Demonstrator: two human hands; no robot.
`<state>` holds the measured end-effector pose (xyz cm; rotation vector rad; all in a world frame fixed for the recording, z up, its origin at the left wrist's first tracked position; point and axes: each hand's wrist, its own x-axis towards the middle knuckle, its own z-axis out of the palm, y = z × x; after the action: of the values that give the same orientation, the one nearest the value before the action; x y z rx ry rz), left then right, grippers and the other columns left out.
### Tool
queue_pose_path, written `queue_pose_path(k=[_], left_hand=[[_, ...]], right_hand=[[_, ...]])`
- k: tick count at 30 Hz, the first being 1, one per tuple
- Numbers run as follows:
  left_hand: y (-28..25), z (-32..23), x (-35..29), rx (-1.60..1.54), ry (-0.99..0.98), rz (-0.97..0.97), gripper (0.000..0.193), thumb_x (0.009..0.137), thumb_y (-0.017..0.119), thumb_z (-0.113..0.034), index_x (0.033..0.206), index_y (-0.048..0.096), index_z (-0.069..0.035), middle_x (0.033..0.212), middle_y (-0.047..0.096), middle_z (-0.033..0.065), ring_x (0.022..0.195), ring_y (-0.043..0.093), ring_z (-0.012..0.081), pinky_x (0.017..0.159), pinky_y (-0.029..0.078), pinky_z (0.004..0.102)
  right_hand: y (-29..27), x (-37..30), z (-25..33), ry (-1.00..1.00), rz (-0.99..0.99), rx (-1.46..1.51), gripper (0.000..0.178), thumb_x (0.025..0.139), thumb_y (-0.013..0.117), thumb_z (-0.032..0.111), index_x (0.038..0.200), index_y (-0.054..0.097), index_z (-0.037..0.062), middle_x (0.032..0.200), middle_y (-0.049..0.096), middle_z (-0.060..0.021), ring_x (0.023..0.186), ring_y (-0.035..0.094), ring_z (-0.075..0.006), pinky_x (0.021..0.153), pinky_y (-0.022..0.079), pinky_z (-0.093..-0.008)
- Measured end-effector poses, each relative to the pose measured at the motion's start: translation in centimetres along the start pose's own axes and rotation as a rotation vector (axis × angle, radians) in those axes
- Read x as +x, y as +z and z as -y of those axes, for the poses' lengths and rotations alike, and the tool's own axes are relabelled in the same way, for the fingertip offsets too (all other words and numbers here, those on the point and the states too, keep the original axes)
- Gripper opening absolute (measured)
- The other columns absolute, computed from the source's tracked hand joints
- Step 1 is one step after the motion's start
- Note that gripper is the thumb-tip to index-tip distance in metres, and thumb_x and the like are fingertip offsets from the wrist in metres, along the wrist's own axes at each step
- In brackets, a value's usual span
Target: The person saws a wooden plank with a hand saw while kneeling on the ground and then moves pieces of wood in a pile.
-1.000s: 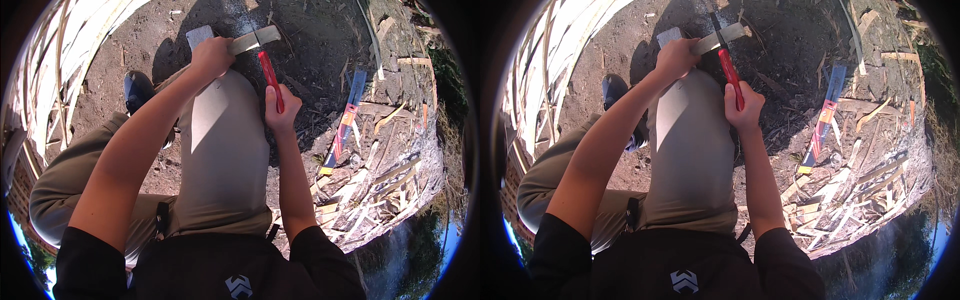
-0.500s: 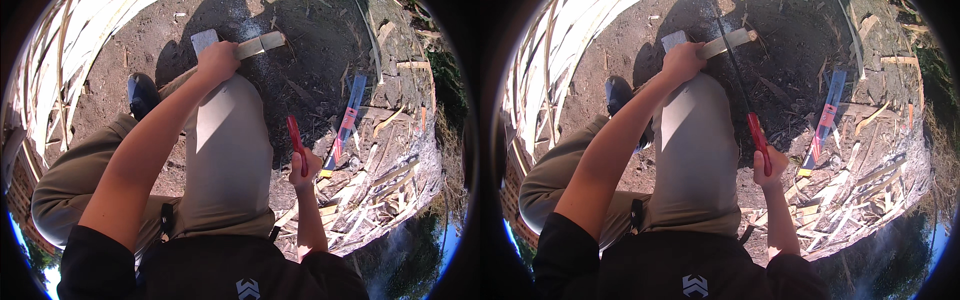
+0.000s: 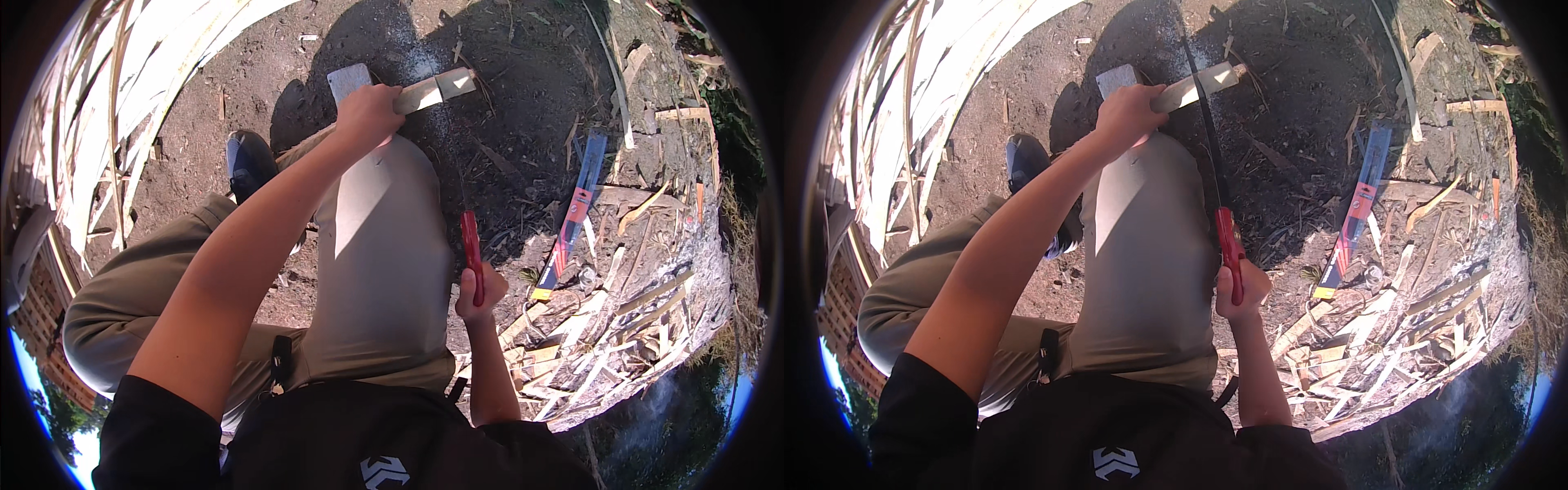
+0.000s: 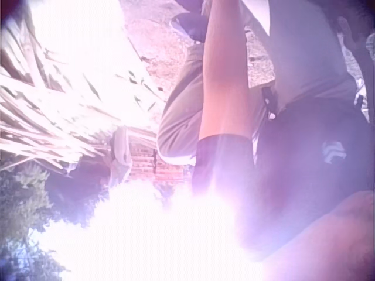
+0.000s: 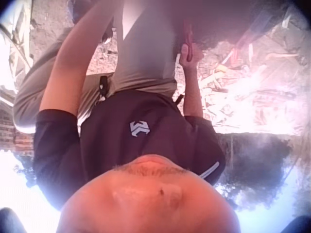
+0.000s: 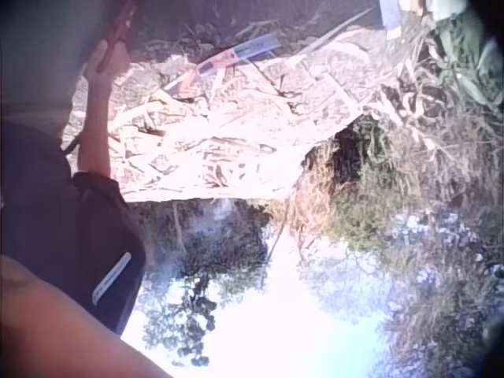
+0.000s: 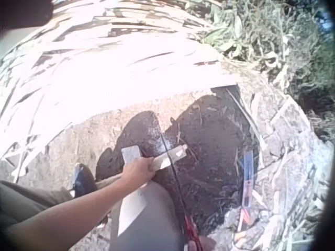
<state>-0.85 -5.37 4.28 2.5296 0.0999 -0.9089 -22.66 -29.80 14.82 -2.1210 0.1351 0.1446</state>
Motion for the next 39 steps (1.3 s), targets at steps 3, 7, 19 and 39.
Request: queue_pose_path(k=[3, 7, 19, 39], left_hand=[[0.3, -0.8, -0.5, -0.038, -0.035, 0.035, 0.054, 0.079, 0.073, -0.027, 0.133, 0.067, -0.024, 0.076, 0.072, 0.0085, 0.08, 0.072, 0.0282, 0.079, 0.056, 0.0416], [0.9, -0.5, -0.5, -0.002, 0.007, -0.04, 0.054, 0.08, 0.074, -0.029, 0.133, 0.067, -0.023, 0.08, 0.074, 0.009, 0.082, 0.073, 0.028, 0.078, 0.056, 0.0414], [0.4, -0.3, -0.3, -0.027, -0.003, -0.004, 0.055, 0.079, 0.074, -0.032, 0.134, 0.066, -0.024, 0.072, 0.072, 0.0072, 0.074, 0.072, 0.0253, 0.075, 0.056, 0.038], [0.0, -0.6, -0.6, 0.005, -0.016, -0.002, 0.055, 0.077, 0.078, -0.028, 0.131, 0.068, -0.027, 0.104, 0.074, 0.0145, 0.101, 0.07, 0.0352, 0.09, 0.054, 0.0454]], right_hand=[[-4.5, -0.8, -0.5, 0.008, 0.118, -0.069, 0.025, 0.091, 0.06, 0.019, 0.076, 0.063, -0.0005, 0.054, 0.052, -0.0106, 0.044, 0.053, -0.0233, 0.044, 0.039, -0.0336], [0.7, 6.2, -3.9, 0.065, 0.101, 0.066, 0.026, 0.095, 0.061, 0.016, 0.074, 0.06, 0.002, 0.052, 0.047, -0.0027, 0.045, 0.044, -0.0098, 0.044, 0.033, -0.0291], [-1.1, -1.5, -1.7, -0.036, 0.026, -0.004, 0.023, 0.089, 0.064, 0.018, 0.072, 0.059, 0.0025, 0.053, 0.046, -0.0088, 0.043, 0.049, -0.024, 0.044, 0.036, -0.0346], [-2.2, 1.6, -1.8, 0.016, 0.074, -0.01, 0.023, 0.092, 0.063, 0.021, 0.078, 0.062, 0.0031, 0.051, 0.047, -0.0054, 0.041, 0.048, -0.0175, 0.045, 0.037, -0.031]])
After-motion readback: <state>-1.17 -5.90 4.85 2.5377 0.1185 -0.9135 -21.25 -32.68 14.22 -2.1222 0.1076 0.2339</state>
